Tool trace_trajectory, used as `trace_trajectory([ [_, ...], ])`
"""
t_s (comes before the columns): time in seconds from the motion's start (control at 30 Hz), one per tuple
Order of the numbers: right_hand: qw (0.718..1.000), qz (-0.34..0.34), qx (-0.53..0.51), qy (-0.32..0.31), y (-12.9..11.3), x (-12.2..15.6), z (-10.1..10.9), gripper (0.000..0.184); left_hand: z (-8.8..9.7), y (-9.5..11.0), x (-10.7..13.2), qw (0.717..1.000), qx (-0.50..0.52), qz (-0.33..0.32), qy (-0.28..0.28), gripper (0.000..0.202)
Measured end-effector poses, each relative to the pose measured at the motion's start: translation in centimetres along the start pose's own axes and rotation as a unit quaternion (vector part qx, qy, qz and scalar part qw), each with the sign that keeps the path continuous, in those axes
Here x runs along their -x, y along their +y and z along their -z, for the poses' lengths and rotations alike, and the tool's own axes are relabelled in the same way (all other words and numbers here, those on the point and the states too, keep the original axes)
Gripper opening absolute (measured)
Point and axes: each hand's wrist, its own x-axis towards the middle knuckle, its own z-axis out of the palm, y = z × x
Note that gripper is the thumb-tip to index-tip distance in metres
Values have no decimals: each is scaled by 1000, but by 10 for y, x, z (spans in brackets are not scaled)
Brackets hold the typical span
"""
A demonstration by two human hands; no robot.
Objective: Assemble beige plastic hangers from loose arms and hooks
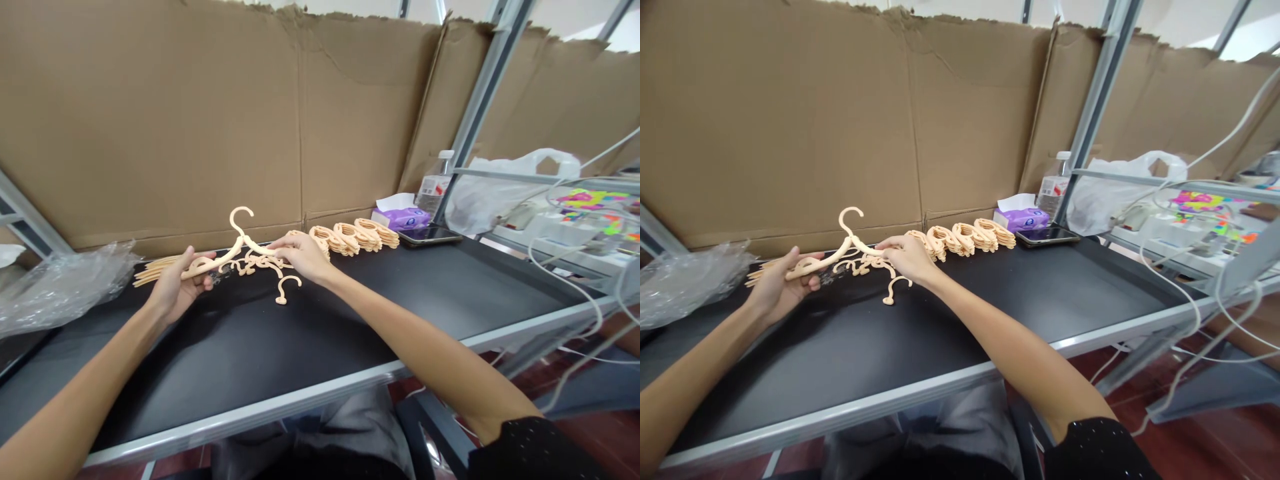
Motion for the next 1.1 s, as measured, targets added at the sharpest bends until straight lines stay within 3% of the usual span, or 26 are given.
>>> trace_trajectory([
  [0.13,999,-12,-28,22,-2,0,-1,20,-2,6,3,996,88,1,19,29],
  [0.27,998,-29,-55,-31,-1,0,-4,21,-1,8,4,987,156,-42,9,19],
  [0.4,990,-54,-78,-102,-3,3,-7,25,-2,3,2,990,138,-26,25,22],
  [0.53,988,-75,-93,-102,-5,5,-3,27,2,-1,-2,994,106,-24,-5,24],
  [0.73,971,-99,-207,-66,-4,4,1,50,-2,-9,1,998,-5,-21,-56,14],
  [0.83,962,-119,-224,-105,-4,8,-6,40,-16,-20,7,994,-73,-2,-81,28],
  [0.97,952,-124,-212,-182,-6,14,-19,24,-31,-31,14,975,-177,-33,-129,45],
  [1.1,958,-84,-155,-228,-7,17,-24,18,-32,-27,15,947,-298,-82,-91,55],
])
